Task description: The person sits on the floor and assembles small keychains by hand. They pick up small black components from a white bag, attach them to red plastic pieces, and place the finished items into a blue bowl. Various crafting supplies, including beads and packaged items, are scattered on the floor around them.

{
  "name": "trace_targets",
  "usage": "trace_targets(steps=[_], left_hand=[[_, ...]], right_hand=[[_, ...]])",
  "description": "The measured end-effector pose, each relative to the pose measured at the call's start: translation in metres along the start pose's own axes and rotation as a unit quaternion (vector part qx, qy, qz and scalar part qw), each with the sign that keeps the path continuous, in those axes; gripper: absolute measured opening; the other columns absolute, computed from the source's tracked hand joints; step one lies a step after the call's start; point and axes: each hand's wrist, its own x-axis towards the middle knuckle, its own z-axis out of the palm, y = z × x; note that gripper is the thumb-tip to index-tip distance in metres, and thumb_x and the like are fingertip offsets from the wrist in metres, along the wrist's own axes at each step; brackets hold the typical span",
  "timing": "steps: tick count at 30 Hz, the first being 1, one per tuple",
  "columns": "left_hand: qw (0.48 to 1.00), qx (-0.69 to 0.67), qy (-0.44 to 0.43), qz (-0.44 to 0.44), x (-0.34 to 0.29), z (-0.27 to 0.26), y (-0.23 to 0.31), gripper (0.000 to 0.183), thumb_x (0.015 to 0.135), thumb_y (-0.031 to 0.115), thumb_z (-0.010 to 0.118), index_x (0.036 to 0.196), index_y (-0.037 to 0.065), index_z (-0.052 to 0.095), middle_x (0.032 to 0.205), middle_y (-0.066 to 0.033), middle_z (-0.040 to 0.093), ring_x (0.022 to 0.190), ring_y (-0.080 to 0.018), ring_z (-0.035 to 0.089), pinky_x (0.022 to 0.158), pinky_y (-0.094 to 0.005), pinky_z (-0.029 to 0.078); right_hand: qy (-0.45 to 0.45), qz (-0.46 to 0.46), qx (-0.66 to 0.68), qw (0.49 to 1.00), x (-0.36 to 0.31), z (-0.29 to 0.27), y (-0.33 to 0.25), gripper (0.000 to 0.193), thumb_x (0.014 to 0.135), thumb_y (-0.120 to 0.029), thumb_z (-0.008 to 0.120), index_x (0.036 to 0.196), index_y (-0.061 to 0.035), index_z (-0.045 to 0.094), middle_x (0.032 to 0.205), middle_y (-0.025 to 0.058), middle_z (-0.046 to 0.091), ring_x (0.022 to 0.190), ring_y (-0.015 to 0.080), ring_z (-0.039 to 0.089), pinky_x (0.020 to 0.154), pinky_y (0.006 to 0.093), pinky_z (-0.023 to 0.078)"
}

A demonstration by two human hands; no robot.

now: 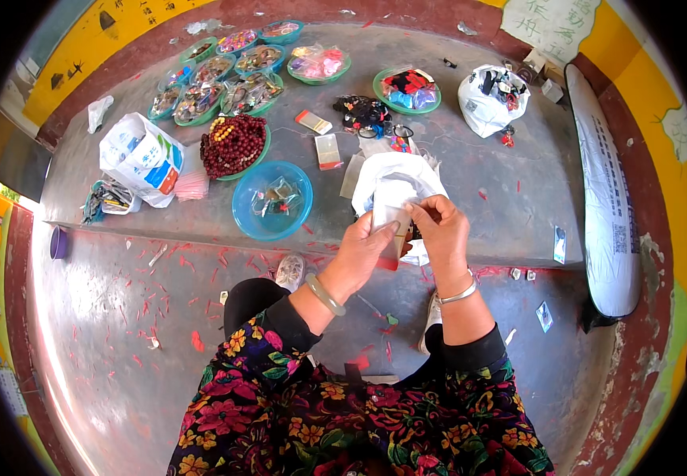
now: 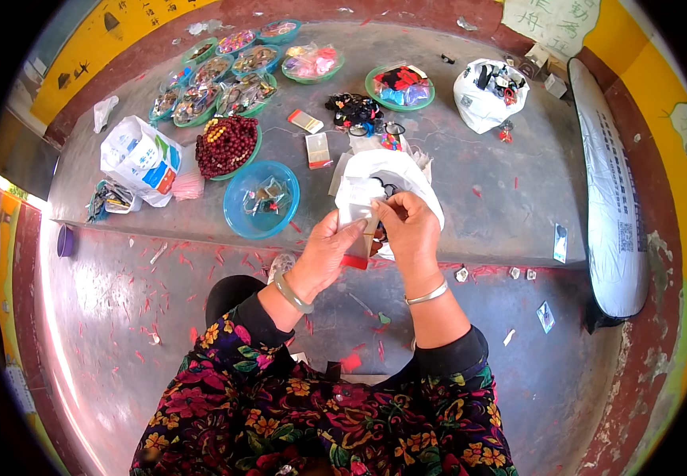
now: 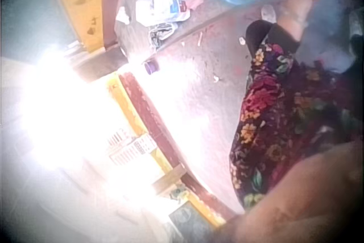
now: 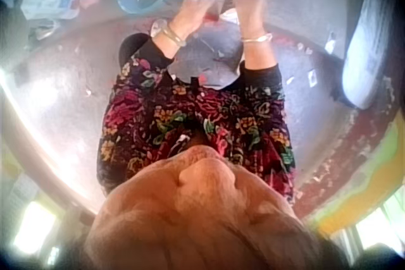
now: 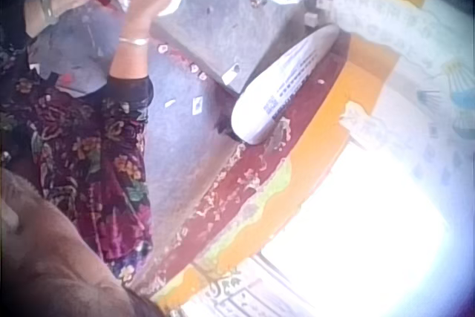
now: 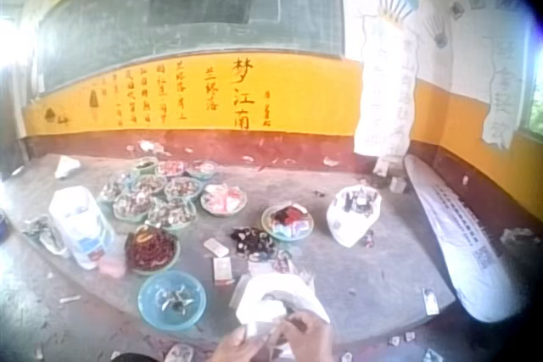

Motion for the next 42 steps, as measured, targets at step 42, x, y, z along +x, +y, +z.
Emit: trace_targets(steps=[42], left_hand=[[0.995, -0.092, -0.028, -0.033, -0.004, 0.002, 0.005, 0.028, 0.088, 0.005, 0.054, 0.115, 0.002, 0.047, 0.101, -0.01, 0.059, 0.087, -0.0193, 0.061, 0.077, -0.033, 0.052]], right_hand=[[-0.053, 0.045, 0.146, 0.987, -0.003, 0.0, 0.006, 0.005, 0.082, -0.004, 0.063, 0.08, 0.0004, 0.062, 0.065, -0.0002, 0.056, 0.053, 0.0048, 0.049, 0.046, 0.0196, 0.043]])
